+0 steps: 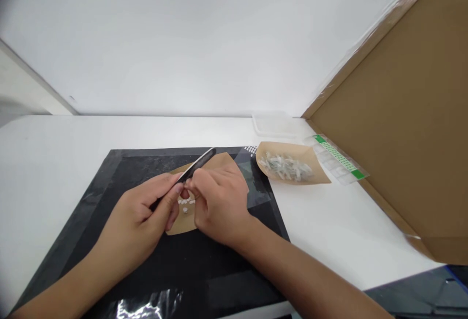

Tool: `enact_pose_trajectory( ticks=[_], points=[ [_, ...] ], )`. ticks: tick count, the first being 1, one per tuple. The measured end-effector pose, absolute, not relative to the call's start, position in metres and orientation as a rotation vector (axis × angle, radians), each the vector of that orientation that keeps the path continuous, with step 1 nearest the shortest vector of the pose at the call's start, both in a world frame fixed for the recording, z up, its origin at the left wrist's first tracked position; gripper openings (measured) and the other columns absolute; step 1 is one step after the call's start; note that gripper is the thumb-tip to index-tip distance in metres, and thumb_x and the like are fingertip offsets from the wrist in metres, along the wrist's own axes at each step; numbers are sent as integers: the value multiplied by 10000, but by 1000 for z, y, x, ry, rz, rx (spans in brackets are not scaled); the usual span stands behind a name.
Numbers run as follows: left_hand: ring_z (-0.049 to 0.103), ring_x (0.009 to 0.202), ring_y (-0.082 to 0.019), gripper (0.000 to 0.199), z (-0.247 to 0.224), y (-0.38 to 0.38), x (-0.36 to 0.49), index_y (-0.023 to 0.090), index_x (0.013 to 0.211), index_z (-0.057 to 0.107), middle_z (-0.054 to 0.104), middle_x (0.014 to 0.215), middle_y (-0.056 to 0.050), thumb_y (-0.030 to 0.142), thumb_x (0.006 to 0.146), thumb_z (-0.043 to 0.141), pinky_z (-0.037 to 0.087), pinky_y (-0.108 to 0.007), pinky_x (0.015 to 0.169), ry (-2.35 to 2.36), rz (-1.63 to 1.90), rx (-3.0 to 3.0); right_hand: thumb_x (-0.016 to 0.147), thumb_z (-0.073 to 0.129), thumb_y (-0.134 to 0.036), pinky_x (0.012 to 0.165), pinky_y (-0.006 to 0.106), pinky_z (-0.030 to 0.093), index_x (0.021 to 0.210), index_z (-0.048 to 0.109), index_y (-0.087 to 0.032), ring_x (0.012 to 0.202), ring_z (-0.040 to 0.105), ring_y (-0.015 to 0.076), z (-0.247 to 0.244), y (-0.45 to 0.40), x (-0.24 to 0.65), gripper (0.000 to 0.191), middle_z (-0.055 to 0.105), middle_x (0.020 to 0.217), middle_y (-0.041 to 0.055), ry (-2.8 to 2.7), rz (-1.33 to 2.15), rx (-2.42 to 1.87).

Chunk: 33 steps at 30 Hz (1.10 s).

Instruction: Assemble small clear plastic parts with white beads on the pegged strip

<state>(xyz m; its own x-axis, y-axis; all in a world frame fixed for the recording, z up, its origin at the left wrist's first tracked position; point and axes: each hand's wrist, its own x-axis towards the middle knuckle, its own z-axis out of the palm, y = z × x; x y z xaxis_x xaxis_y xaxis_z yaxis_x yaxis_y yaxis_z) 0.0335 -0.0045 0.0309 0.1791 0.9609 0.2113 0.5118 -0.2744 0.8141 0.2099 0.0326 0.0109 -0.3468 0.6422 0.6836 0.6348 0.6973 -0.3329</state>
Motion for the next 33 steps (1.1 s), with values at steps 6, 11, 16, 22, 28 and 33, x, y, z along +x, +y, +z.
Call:
enact_pose_trajectory(
  ticks=[6, 11, 16, 22, 28, 33],
  points=[
    [587, 667, -154, 319, 31, -7, 35, 209, 828, 620, 628, 708, 6, 308, 1082, 454, 442, -278, 656, 1390, 991, 1877, 989, 584, -160, 654, 334, 341, 776, 475, -236, 597, 537, 149, 13, 35, 210, 251, 635, 654, -27, -1962, -7, -1037],
    [578, 660, -153, 331, 32, -8, 36, 213, 797, 572, 615, 701, 9, 332, 1085, 459, 440, -277, 649, 1397, 990, 1853, 992, 590, -166, 646, 344, 328, 773, 473, -237, 585, 534, 145, 13, 35, 209, 258, 653, 660, -27, -1938, 5, -1058],
    [594, 691, -152, 308, 32, -9, 36, 212, 821, 586, 636, 750, 3, 311, 1085, 463, 454, -273, 671, 1364, 1017, 1860, 994, 585, -164, 652, 337, 335, 773, 479, -235, 591, 534, 142, 14, 34, 208, 256, 638, 654, -32, -1938, 37, -1038],
    [604, 709, -160, 312, 30, -9, 35, 213, 838, 624, 633, 752, -2, 307, 1087, 461, 457, -272, 668, 1373, 1018, 1873, 1003, 578, -181, 645, 331, 347, 748, 478, -236, 592, 524, 145, 13, 33, 206, 280, 601, 624, -34, -1975, 59, -1016],
    [607, 732, -164, 271, 29, -9, 36, 212, 915, 688, 640, 781, -8, 262, 1079, 478, 473, -275, 697, 1370, 1049, 1926, 999, 599, -173, 660, 337, 361, 762, 484, -235, 592, 538, 138, 13, 33, 205, 270, 644, 651, -37, -1936, 98, -1012],
    [619, 775, -166, 253, 28, -8, 36, 210, 1049, 728, 660, 852, -19, 230, 1078, 477, 486, -279, 732, 1363, 1066, 1949, 1003, 592, -176, 660, 333, 368, 771, 487, -233, 623, 542, 143, 14, 32, 205, 261, 634, 670, -29, -1925, 133, -1035]
  ],
)
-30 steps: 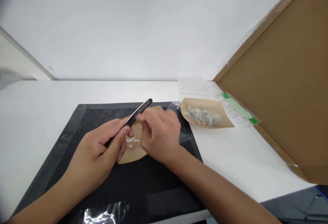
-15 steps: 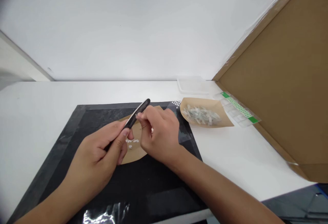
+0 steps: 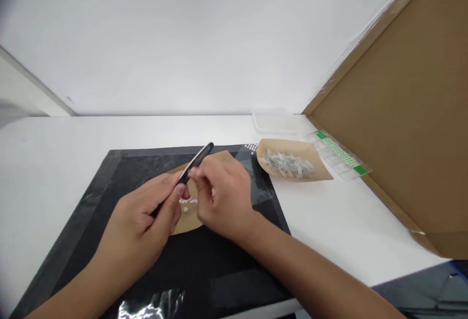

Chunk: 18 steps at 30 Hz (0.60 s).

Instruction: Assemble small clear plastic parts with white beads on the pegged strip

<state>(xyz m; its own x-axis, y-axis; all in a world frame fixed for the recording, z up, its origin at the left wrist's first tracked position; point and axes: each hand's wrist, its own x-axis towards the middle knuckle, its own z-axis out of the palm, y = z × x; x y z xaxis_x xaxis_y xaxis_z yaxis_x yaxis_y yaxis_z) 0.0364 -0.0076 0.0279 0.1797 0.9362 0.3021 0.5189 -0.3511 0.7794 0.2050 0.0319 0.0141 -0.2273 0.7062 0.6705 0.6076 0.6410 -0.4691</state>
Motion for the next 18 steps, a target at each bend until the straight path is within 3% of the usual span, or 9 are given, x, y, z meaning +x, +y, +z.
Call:
enact_pose_trajectory(
  ticks=[10, 18],
  points=[
    [624, 824, -172, 252, 30, -10, 36, 205, 1012, 720, 619, 830, -19, 228, 1078, 478, 502, -278, 784, 1348, 1078, 1957, 988, 605, -155, 657, 330, 357, 774, 498, -232, 611, 535, 141, 15, 35, 208, 251, 633, 661, -38, -1928, 100, -1022],
    [489, 628, -141, 254, 32, -10, 35, 217, 964, 708, 530, 735, 19, 262, 1083, 488, 443, -276, 651, 1397, 1097, 1921, 970, 597, -127, 673, 326, 361, 777, 489, -224, 638, 573, 133, 11, 33, 206, 241, 673, 715, -37, -1926, 103, -997]
  ],
)
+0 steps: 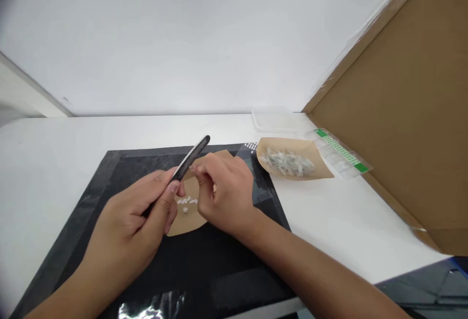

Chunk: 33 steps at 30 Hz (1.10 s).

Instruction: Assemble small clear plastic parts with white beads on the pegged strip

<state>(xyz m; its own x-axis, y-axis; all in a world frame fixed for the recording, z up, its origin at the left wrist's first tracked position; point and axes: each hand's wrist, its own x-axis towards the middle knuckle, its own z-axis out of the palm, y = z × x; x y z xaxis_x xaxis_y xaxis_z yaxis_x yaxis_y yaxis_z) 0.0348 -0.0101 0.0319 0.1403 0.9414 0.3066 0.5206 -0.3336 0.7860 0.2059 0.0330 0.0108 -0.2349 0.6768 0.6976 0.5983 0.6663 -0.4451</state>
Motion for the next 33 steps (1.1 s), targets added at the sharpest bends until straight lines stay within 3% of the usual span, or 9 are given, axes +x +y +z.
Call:
enact_pose_trajectory(
  ticks=[8, 16, 20, 25, 29, 33],
  points=[
    [499, 616, -131, 242, 34, -11, 37, 226, 1096, 733, 542, 743, 25, 252, 1080, 493, 441, -264, 633, 1353, 1127, 1923, 975, 613, -130, 686, 319, 377, 791, 494, -226, 676, 604, 140, 14, 33, 208, 240, 665, 724, -32, -1868, 158, -977],
    [553, 669, -141, 263, 28, -10, 35, 211, 1027, 743, 549, 728, 18, 245, 1082, 488, 515, -273, 789, 1350, 1103, 1907, 987, 615, -156, 668, 316, 359, 776, 508, -222, 621, 543, 128, 12, 33, 207, 245, 641, 682, -40, -1916, 147, -997],
    [630, 810, -160, 256, 27, -8, 35, 223, 1139, 746, 662, 898, -20, 261, 1083, 499, 520, -271, 813, 1344, 1129, 1928, 988, 625, -156, 678, 309, 394, 799, 535, -223, 642, 566, 128, 13, 31, 207, 220, 662, 702, -39, -1945, 237, -925],
    [676, 921, -171, 306, 25, -3, 32, 253, 1297, 712, 725, 1089, -39, 280, 1092, 486, 522, -278, 842, 1394, 1106, 1949, 1002, 656, -220, 724, 319, 485, 867, 619, -227, 725, 649, 142, 14, 32, 214, 140, 702, 787, -16, -1876, 588, -906],
    [703, 929, -183, 321, 17, 0, 30, 288, 1355, 681, 740, 1062, -21, 324, 1080, 519, 544, -305, 854, 1460, 1072, 1916, 989, 715, -330, 668, 294, 530, 905, 618, -229, 686, 650, 130, 12, 32, 220, 163, 685, 793, -13, -1586, 984, -973],
    [732, 844, -171, 553, 13, -3, 30, 357, 1593, 384, 747, 1042, 3, 343, 1067, 554, 580, -307, 792, 1431, 1138, 1727, 962, 758, -386, 594, 230, 519, 906, 608, -221, 658, 634, 106, 12, 34, 221, 230, 674, 755, -22, -1402, 1278, -962]
  ],
)
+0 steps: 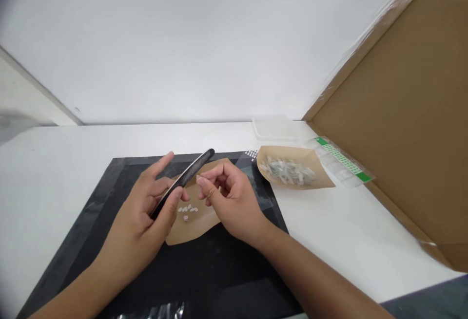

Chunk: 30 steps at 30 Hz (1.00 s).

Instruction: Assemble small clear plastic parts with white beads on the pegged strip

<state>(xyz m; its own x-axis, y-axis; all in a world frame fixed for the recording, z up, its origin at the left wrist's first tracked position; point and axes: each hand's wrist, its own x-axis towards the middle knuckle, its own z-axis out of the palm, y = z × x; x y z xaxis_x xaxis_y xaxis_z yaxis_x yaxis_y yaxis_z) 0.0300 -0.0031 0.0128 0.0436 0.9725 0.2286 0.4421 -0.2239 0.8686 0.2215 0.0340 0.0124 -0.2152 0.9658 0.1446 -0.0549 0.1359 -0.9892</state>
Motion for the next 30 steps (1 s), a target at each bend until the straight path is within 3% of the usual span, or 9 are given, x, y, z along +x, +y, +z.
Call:
enact_pose_trajectory(
  ticks=[6, 11, 17, 20, 24, 30],
  points=[
    [728, 802, -170, 240, 18, -3, 28, 317, 1277, 662, 727, 906, 5, 334, 1059, 565, 574, -273, 723, 1418, 1113, 1788, 936, 792, -391, 568, 197, 502, 928, 597, -222, 682, 639, 97, 16, 35, 223, 258, 659, 778, -30, -1320, 1428, -910],
    [627, 582, -112, 237, 21, 0, 29, 300, 1217, 724, 723, 884, 3, 326, 1061, 547, 517, -241, 571, 1392, 1063, 1804, 967, 761, -380, 499, 171, 418, 950, 584, -219, 570, 538, 64, 22, 33, 226, 240, 676, 729, -39, -1334, 1508, -885],
    [546, 448, -123, 239, 24, -2, 30, 277, 1209, 737, 547, 517, 68, 377, 1047, 593, 484, -228, 483, 1326, 1080, 1677, 931, 800, -375, 468, 175, 416, 925, 592, -222, 578, 566, 81, 24, 31, 223, 259, 681, 719, -40, -1381, 1470, -873],
    [563, 459, -105, 206, 26, -1, 31, 262, 1133, 752, 596, 577, 56, 389, 1032, 623, 491, -206, 471, 1301, 1089, 1614, 899, 830, -404, 476, 195, 451, 874, 612, -219, 613, 617, 104, 22, 29, 223, 287, 698, 741, -20, -1415, 1417, -924],
    [576, 476, -62, 176, 27, 1, 32, 237, 1069, 763, 716, 820, 13, 372, 1010, 667, 503, -186, 477, 1279, 1097, 1567, 931, 801, -385, 543, 244, 506, 885, 676, -217, 661, 641, 125, 18, 27, 223, 214, 708, 779, -2, -1516, 1265, -929],
    [586, 505, -37, 146, 28, 0, 29, 236, 1094, 744, 711, 932, 13, 318, 1036, 639, 515, -187, 534, 1193, 1086, 1587, 948, 782, -282, 682, 296, 572, 884, 703, -226, 745, 684, 138, 19, 27, 226, 116, 716, 836, -6, -1616, 1131, -834]
  ],
)
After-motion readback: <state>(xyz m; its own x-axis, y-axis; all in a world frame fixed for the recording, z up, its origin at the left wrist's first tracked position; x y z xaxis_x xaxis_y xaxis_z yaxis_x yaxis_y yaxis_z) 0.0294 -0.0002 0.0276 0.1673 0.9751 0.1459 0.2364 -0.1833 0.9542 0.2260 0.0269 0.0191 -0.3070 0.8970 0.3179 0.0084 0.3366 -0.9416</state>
